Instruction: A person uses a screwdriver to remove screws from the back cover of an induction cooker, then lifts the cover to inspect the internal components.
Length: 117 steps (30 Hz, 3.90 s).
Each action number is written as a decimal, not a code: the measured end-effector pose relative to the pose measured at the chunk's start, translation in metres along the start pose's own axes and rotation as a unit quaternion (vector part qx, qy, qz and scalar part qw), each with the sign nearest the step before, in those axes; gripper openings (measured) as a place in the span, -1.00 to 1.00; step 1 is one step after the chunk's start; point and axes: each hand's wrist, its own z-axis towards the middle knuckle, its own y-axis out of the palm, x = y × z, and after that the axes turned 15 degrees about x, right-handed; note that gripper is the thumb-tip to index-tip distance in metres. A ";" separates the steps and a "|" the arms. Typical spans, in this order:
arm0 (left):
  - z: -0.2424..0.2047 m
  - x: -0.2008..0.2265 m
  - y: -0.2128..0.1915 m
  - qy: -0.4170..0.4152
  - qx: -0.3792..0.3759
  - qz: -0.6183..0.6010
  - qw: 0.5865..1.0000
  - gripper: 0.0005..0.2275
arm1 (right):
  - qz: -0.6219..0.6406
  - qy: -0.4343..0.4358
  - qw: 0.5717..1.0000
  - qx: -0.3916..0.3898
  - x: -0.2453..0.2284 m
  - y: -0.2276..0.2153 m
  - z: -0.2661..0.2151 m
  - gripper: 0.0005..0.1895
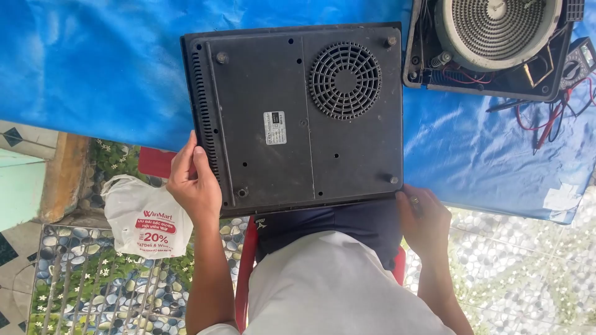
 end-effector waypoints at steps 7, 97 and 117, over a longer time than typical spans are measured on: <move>-0.007 0.009 -0.003 0.038 -0.053 0.000 0.998 -0.67 | 0.021 0.089 0.995 -0.029 0.009 -0.002 0.003 -0.78; -0.013 0.027 -0.006 0.055 -0.126 0.052 0.989 -0.59 | 0.211 -0.072 0.974 -0.032 -0.052 -0.022 0.042 -0.72; -0.032 0.005 -0.042 -0.009 -0.114 -0.130 0.985 -0.62 | 0.071 -0.082 0.994 -0.029 -0.002 -0.019 0.022 -0.73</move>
